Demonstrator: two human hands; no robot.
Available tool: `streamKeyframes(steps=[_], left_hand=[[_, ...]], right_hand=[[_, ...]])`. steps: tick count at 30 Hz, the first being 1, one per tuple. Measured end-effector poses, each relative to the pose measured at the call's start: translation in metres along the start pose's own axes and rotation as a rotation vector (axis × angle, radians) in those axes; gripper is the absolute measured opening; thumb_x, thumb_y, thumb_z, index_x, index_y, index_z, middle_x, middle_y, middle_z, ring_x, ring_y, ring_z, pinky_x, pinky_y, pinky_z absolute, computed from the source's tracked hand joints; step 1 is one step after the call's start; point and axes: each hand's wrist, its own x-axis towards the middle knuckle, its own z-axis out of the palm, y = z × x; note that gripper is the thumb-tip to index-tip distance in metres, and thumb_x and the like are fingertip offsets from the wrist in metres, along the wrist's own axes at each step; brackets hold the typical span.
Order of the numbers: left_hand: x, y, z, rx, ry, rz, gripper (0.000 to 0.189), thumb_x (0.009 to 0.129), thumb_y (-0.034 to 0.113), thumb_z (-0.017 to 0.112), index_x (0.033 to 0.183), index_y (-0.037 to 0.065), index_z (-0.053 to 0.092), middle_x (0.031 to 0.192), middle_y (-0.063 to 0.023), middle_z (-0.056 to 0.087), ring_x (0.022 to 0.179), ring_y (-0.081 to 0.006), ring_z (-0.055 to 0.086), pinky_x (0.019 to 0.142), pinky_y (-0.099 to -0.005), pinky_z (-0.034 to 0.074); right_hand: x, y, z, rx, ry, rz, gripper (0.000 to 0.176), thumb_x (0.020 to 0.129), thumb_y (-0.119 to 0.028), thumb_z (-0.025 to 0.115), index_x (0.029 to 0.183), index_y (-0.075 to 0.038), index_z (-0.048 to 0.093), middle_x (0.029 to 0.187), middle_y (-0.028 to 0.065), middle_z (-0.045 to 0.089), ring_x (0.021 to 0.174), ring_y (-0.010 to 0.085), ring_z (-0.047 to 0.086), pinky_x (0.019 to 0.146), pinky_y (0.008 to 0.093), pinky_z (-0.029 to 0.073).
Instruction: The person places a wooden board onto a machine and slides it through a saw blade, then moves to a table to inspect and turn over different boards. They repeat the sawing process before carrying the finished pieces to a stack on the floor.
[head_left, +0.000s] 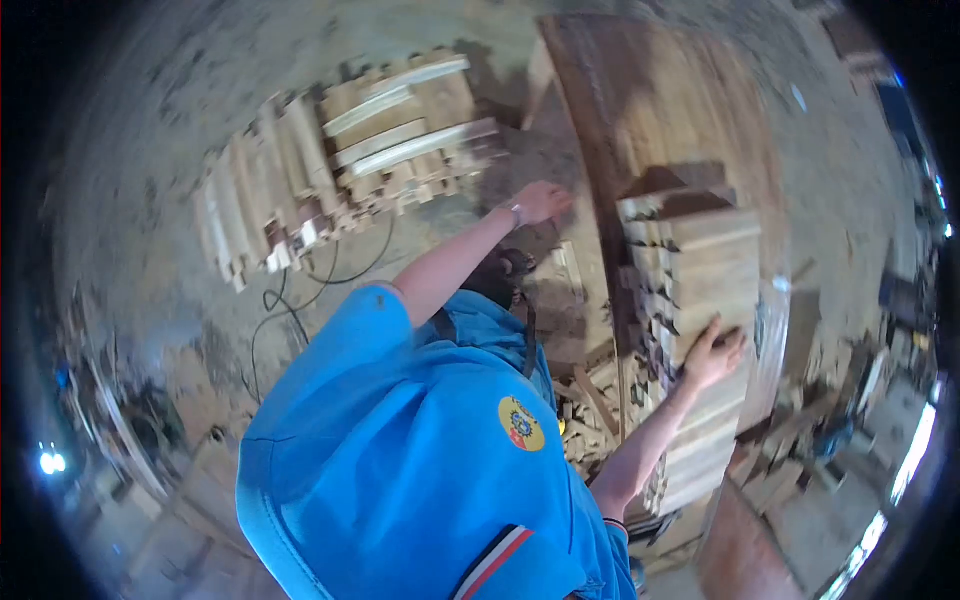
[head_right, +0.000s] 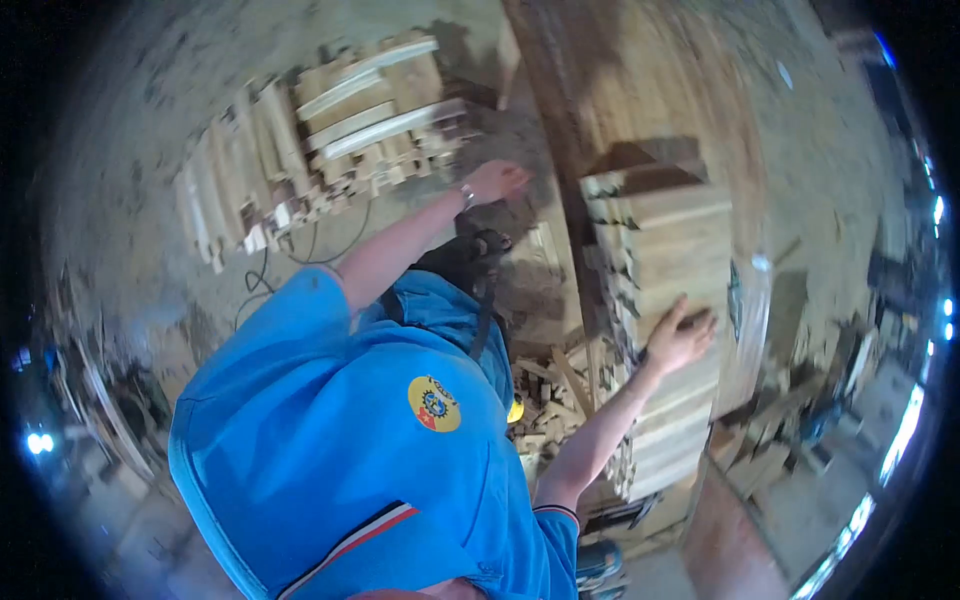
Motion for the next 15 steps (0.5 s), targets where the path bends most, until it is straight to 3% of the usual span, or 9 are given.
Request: streamKeyframes(steps=[2, 3, 4, 5, 9, 11, 13, 14, 15], left_hand=[[-0.069, -0.075, -0.017, 0.184, 0.155, -0.296, 0.051, 0.094, 0.050, 0.060, 0.115, 0.005, 0.072, 0.107, -0.0215, 0.072, 0.097, -0.0369, 0.069, 0.085, -0.0450, 0.053], [-0.111, -0.076, -0.051, 0.264, 0.047, -0.421, 0.050, 0.091, 0.050, 0.063, 0.112, 0.006, 0.073, 0.107, -0.0228, 0.071, 0.098, -0.0380, 0.069, 0.086, -0.0452, 0.053], [-0.134, -0.150, -0.054, 0.314, 0.068, -0.485, 0.043, 0.090, 0.045, 0.064, 0.104, 0.005, 0.074, 0.108, -0.0230, 0.071, 0.097, -0.0380, 0.069, 0.087, -0.0469, 0.053], [-0.165, -0.193, -0.066, 0.374, 0.175, -0.567, 0.049, 0.087, 0.048, 0.063, 0.102, 0.004, 0.076, 0.113, -0.0233, 0.069, 0.107, -0.0405, 0.065, 0.094, -0.0513, 0.051], [-0.241, -0.257, -0.143, 0.207, 0.374, -0.918, 0.070, 0.086, 0.051, 0.063, 0.132, -0.002, 0.061, 0.136, -0.0273, 0.059, 0.129, -0.0397, 0.055, 0.109, -0.0462, 0.044], [-0.249, -0.287, -0.175, -0.001, 0.463, -1.092, 0.084, 0.081, 0.052, 0.070, 0.139, -0.005, 0.051, 0.144, -0.0271, 0.053, 0.136, -0.0401, 0.049, 0.114, -0.0459, 0.040], [-0.245, -0.305, -0.202, -0.067, 0.616, -1.205, 0.096, 0.076, 0.054, 0.076, 0.144, -0.006, 0.045, 0.146, -0.0264, 0.050, 0.137, -0.0381, 0.048, 0.115, -0.0443, 0.039], [-0.238, -0.328, -0.205, -0.046, 0.745, -1.236, 0.100, 0.073, 0.056, 0.078, 0.144, -0.006, 0.044, 0.146, -0.0257, 0.050, 0.136, -0.0366, 0.050, 0.115, -0.0430, 0.039], [-0.231, -0.350, -0.210, -0.022, 0.870, -1.270, 0.104, 0.071, 0.058, 0.080, 0.144, -0.005, 0.044, 0.145, -0.0250, 0.051, 0.135, -0.0350, 0.051, 0.115, -0.0417, 0.040]], right_hand=[[0.001, 0.006, 0.004, -0.027, 0.028, -0.019, 0.079, 0.092, -0.065, 0.059, 0.138, -0.001, 0.057, 0.147, 0.0254, 0.049, 0.138, 0.0416, 0.044, 0.115, 0.0539, 0.034], [0.002, 0.011, 0.007, -0.037, 0.044, -0.029, 0.078, 0.092, -0.066, 0.059, 0.136, -0.001, 0.059, 0.147, 0.0248, 0.049, 0.137, 0.0418, 0.045, 0.114, 0.0536, 0.035], [0.001, 0.008, 0.005, -0.047, 0.062, -0.055, 0.079, 0.092, -0.066, 0.058, 0.135, 0.000, 0.059, 0.145, 0.0245, 0.051, 0.137, 0.0413, 0.045, 0.114, 0.0533, 0.036], [-0.001, 0.005, 0.002, -0.021, 0.048, -0.051, 0.079, 0.093, -0.066, 0.058, 0.135, 0.001, 0.059, 0.145, 0.0245, 0.052, 0.136, 0.0411, 0.046, 0.114, 0.0529, 0.036], [0.002, -0.002, -0.002, -0.012, -0.013, 0.017, 0.080, 0.094, -0.066, 0.056, 0.136, 0.003, 0.057, 0.143, 0.0247, 0.053, 0.135, 0.0411, 0.047, 0.113, 0.0517, 0.037], [0.005, -0.003, -0.004, -0.032, -0.082, 0.034, 0.080, 0.095, -0.065, 0.054, 0.134, 0.005, 0.056, 0.139, 0.0261, 0.055, 0.132, 0.0423, 0.048, 0.111, 0.0520, 0.038], [0.007, -0.022, -0.016, -0.046, -0.193, 0.123, 0.077, 0.096, -0.064, 0.053, 0.131, 0.006, 0.058, 0.131, 0.0276, 0.058, 0.118, 0.0399, 0.059, 0.098, 0.0532, 0.049], [-0.002, -0.032, -0.016, -0.106, -0.075, 0.131, 0.077, 0.096, -0.063, 0.054, 0.128, 0.007, 0.059, 0.122, 0.0275, 0.062, 0.110, 0.0391, 0.063, 0.091, 0.0537, 0.052], [-0.001, -0.030, -0.002, -0.044, 0.006, 0.073, 0.076, 0.095, -0.062, 0.057, 0.127, 0.007, 0.059, 0.118, 0.0268, 0.064, 0.109, 0.0395, 0.063, 0.092, 0.0536, 0.051]])
